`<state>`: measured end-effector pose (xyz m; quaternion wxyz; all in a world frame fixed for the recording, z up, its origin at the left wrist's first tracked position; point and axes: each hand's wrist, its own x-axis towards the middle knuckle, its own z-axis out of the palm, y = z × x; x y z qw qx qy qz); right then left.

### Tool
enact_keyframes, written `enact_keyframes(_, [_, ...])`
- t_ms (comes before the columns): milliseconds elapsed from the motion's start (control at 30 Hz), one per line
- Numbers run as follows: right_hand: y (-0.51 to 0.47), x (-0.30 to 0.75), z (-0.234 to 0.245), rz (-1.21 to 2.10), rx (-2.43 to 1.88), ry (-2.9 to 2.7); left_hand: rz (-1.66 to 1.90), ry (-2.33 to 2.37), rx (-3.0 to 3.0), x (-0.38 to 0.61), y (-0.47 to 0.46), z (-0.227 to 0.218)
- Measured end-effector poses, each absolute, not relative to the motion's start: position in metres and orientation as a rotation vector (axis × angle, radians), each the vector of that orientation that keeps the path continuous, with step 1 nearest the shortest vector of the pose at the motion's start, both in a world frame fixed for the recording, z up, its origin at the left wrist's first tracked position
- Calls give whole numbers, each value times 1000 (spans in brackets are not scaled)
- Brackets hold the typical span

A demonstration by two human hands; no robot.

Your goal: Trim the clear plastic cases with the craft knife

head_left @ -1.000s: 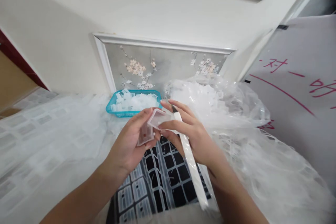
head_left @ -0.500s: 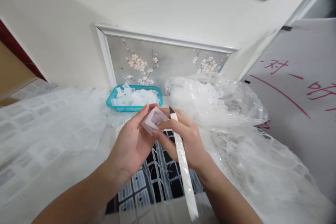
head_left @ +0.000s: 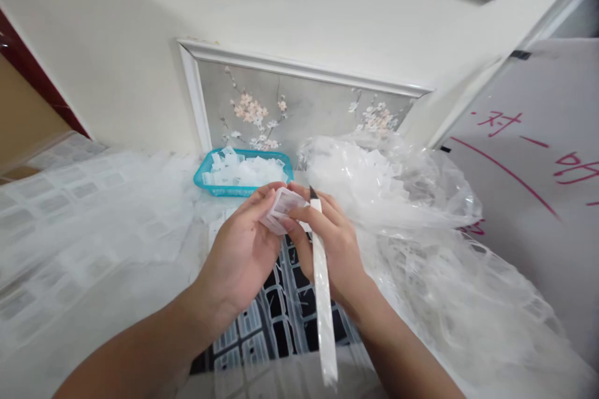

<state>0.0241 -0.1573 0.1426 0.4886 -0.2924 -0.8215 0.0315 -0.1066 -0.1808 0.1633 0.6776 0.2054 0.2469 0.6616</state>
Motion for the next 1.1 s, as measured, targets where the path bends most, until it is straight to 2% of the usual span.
enact_keyframes(267, [-159, 27, 146, 47, -685, -2065, 1507, 625, 491, -108, -188, 168])
enact_keyframes(433, [-153, 33, 147, 118, -741, -1966, 1506, 694, 1060, -106, -183, 160])
enact_keyframes(567, [-141, 43, 149, 160, -801, -1965, 1445, 988, 1622, -109, -174, 151])
enact_keyframes(700, [-127, 47, 142, 189, -883, -1942, 1395, 1154, 1777, -135, -136, 143])
enact_keyframes(767, [-122, 48, 137, 209, -935, -1935, 1477, 1249, 1787, -163, -104, 130])
enact_keyframes(867, [-118, 48, 134, 232, -982, -1960, 1715, 1775, 1775, -217, -54, 95])
enact_keyframes(900, [-117, 48, 133, 241, -990, -1967, 1636, 1988, 1781, -235, -41, 80])
enact_keyframes(1000, [-110, 47, 129, 355, -996, -1962, 1096, 2335, 1843, -277, -17, 40])
enact_keyframes(1100, [-93, 40, 108, 705, -982, -1828, 921, 2457, 1804, -293, -11, 22])
